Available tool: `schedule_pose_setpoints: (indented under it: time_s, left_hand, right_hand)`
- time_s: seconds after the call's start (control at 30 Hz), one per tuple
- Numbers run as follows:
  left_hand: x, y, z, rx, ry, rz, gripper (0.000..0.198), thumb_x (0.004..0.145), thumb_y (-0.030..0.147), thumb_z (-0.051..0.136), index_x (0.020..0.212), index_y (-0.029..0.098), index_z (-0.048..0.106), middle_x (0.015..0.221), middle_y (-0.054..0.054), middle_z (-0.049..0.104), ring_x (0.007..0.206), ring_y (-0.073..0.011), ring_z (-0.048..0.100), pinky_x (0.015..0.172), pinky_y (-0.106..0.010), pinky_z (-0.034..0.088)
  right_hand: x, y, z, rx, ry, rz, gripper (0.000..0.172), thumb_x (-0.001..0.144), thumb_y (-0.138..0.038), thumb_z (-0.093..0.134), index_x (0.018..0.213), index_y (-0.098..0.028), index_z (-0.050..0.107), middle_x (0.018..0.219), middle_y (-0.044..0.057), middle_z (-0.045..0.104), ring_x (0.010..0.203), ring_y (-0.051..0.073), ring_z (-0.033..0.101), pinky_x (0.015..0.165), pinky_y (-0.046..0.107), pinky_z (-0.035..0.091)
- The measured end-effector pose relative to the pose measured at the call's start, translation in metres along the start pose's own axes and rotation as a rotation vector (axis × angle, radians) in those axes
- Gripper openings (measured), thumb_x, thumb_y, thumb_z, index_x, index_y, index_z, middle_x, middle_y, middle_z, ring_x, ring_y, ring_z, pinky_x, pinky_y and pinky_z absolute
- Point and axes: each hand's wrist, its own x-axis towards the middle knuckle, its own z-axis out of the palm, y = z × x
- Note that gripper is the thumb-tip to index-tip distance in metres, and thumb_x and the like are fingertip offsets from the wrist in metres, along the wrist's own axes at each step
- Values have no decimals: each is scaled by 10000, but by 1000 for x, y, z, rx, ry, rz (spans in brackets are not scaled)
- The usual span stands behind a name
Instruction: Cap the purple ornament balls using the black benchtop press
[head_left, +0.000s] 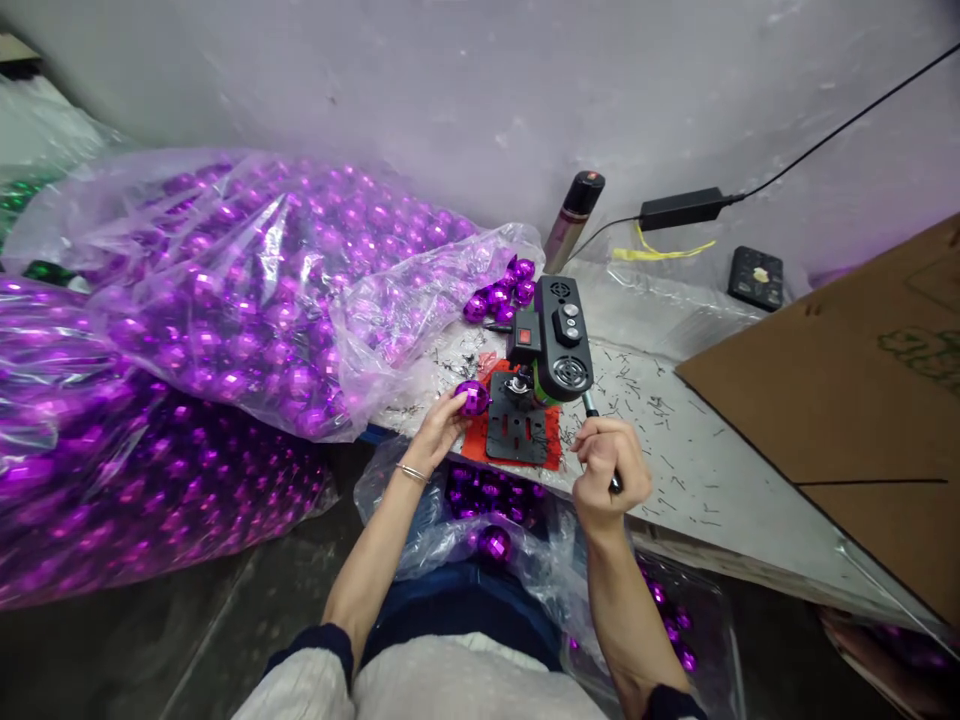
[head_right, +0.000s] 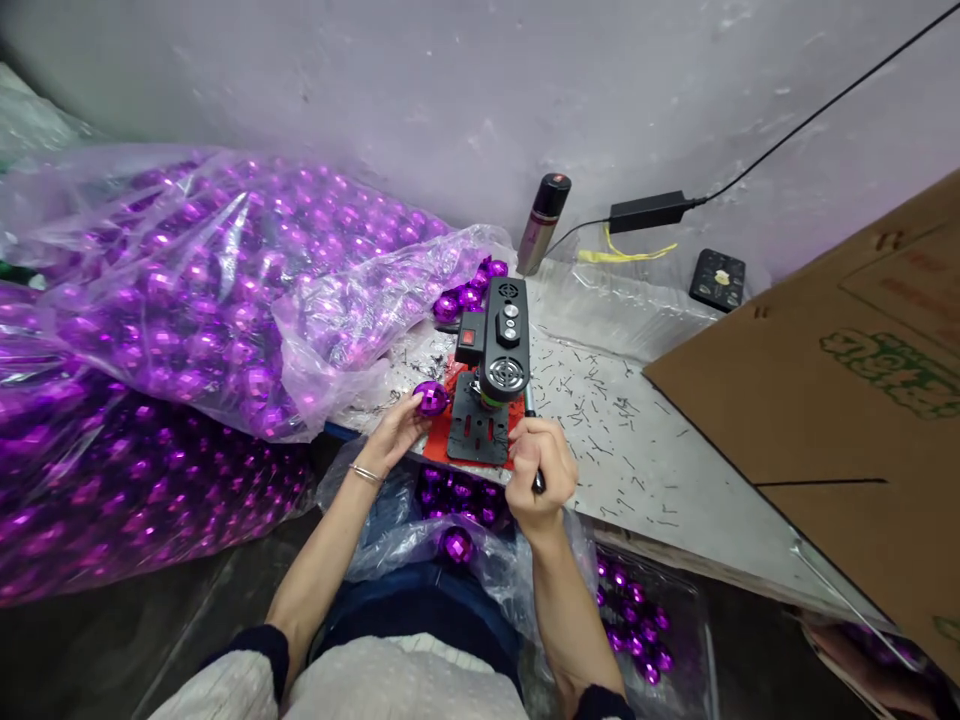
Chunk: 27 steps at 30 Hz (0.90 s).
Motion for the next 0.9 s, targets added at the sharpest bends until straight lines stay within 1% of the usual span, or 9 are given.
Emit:
schedule_pose_setpoints:
  time_s: [0.1,0.2,0.27,0.37,0.5,0.67,0.8,0.9]
  left_hand:
    - [-6,-11,17,238,27,135,499,807,514,776,1182,198,685,1105,-71,776,966,-204,734,855,-330,599]
    - [-9,-17,31,586,-15,322,577,749,506,846,1224,220,687,1119,-60,775,991,-228,729,938,-375,577]
    - [-10,-18,37,766,-55,438,594,747,502,858,1249,235,689,1152,-66,770,1032,-253,724,971,-398,566]
    - [-7,-18,40,916,-86,554,598,780,503,838,1279,217,674,1168,-102,763,1062,-282,723,973,-419,569]
    - [1,-17,39,1031,-107,643,617,804,512,815,1306,192,654,1200,-142,745,1121,-317,710,1001,-451,559]
    - [6,-20,38,1071,-115,697,620,829,508,793,1343,204,628,1220,-137,728,1153,-317,692,1020,-455,542]
    - [8,-32,46,1099,-73,713,649,795,497,824,1355,229,632,1226,-125,708,1168,-323,670,1015,-458,524]
    - [9,-42,52,1048,-64,740,672,789,481,835,1375,238,612,1272,-120,698,1189,-310,661,1032,-456,508]
  right_hand:
    - [5,-3,0,-9,-7,-8,326,963,-108,484,659,-224,512,610,-13,538,672,162,602,612,316,440]
    - [7,-3,-2,0,-25,-19,316,961,-98,489,672,-224,498,613,-19,529,691,158,611,631,309,453]
    - [6,-3,-3,3,-52,-22,297,957,-83,491,694,-221,501,634,-21,540,708,151,616,637,299,456]
    - [5,-2,-5,1,-82,-36,274,950,-64,492,725,-219,515,656,-20,553,729,148,625,645,294,464]
    - [5,-2,-5,-14,-80,-58,269,945,-64,490,729,-220,531,673,-13,578,719,151,630,637,299,470]
    - [5,-3,-4,-25,-77,-70,273,945,-81,489,717,-224,537,658,-11,582,704,158,632,629,304,476]
    - [5,-3,-4,-34,-80,-63,267,950,-84,482,727,-223,530,683,-5,594,699,152,621,632,304,477]
    - [5,-3,-5,-32,-93,-63,261,948,-67,478,743,-222,519,696,-5,589,703,143,606,635,293,473]
